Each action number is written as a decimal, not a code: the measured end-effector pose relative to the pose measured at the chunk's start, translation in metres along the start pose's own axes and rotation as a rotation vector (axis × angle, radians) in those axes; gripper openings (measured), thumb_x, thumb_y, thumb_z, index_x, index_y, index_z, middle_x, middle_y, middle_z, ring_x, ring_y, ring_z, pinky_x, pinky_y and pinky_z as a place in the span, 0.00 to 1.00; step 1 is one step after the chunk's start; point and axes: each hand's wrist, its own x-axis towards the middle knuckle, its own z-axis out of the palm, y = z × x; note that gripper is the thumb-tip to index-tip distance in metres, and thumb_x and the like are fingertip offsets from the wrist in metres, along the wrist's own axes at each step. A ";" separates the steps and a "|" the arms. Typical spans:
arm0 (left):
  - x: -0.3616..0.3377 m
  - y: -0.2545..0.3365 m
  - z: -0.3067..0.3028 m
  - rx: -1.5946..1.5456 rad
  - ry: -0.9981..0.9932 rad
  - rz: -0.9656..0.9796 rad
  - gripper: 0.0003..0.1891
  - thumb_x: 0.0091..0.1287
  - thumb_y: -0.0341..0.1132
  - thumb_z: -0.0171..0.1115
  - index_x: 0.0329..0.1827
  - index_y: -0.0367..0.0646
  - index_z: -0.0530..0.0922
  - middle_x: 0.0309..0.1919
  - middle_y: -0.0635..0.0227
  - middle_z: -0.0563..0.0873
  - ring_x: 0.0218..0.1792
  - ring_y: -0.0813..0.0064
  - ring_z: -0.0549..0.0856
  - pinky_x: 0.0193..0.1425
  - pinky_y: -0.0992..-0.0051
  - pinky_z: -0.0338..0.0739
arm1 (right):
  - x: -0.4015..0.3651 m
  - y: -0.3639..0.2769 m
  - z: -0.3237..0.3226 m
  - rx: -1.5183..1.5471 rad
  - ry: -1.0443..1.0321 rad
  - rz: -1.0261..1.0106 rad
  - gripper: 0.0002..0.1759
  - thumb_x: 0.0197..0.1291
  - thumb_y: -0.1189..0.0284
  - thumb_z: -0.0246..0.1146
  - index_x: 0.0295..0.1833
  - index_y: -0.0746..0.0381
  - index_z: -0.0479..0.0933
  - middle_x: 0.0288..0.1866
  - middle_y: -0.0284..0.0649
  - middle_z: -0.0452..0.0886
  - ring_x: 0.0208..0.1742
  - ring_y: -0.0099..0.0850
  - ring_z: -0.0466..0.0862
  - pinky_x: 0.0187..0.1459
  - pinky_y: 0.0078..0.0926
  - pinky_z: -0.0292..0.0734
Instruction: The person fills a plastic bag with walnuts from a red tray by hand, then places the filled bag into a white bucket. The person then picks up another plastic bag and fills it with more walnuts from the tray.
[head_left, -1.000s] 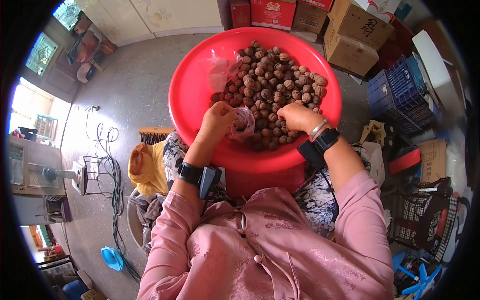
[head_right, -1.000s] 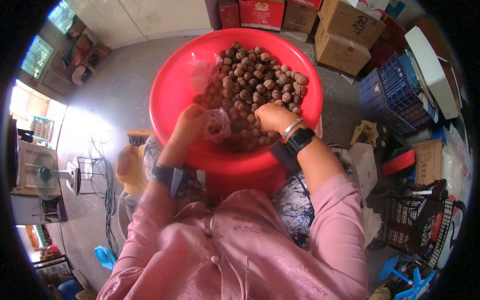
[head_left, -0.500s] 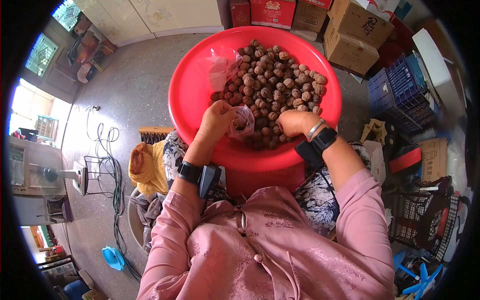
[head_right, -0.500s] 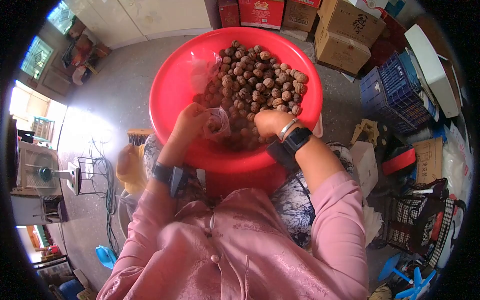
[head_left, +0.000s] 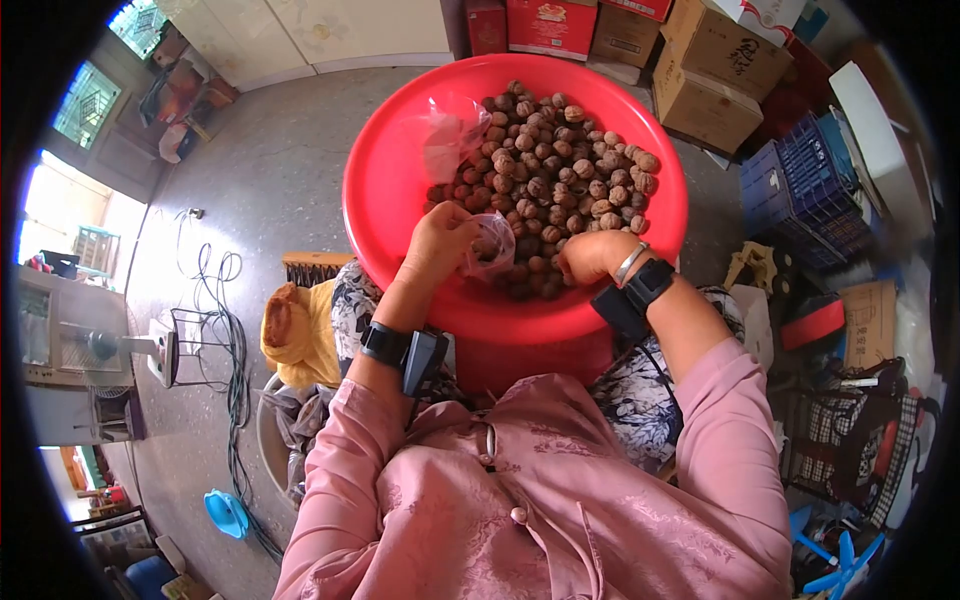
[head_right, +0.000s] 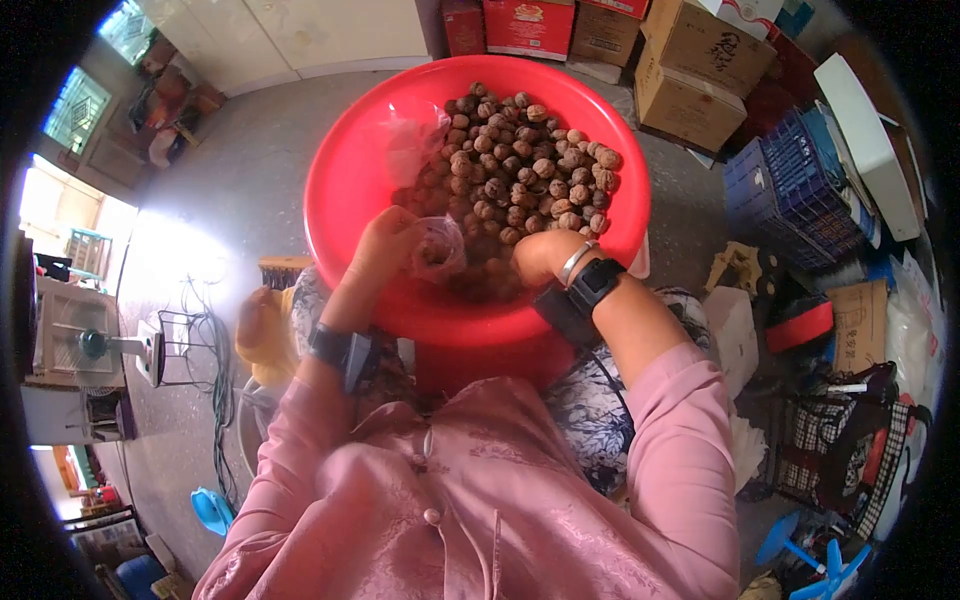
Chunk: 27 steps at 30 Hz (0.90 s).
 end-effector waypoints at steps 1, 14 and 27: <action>0.000 0.000 0.000 0.001 0.001 0.001 0.07 0.66 0.30 0.60 0.41 0.36 0.74 0.24 0.63 0.81 0.13 0.74 0.79 0.14 0.75 0.73 | 0.003 0.002 0.002 0.000 0.001 -0.001 0.13 0.58 0.66 0.65 0.45 0.60 0.85 0.43 0.49 0.87 0.46 0.47 0.85 0.48 0.41 0.79; 0.002 0.000 0.000 0.031 0.015 -0.002 0.07 0.67 0.31 0.61 0.40 0.36 0.74 0.23 0.64 0.81 0.14 0.74 0.79 0.14 0.75 0.73 | -0.025 -0.016 -0.036 0.948 0.159 -0.058 0.10 0.60 0.67 0.65 0.43 0.60 0.79 0.28 0.33 0.80 0.28 0.24 0.82 0.27 0.24 0.77; 0.002 0.000 0.002 0.024 0.025 -0.018 0.07 0.68 0.30 0.61 0.41 0.36 0.74 0.22 0.63 0.81 0.13 0.74 0.78 0.13 0.75 0.72 | -0.012 -0.036 -0.040 1.393 0.319 -0.422 0.15 0.69 0.64 0.64 0.50 0.64 0.76 0.41 0.35 0.82 0.34 0.23 0.84 0.34 0.20 0.81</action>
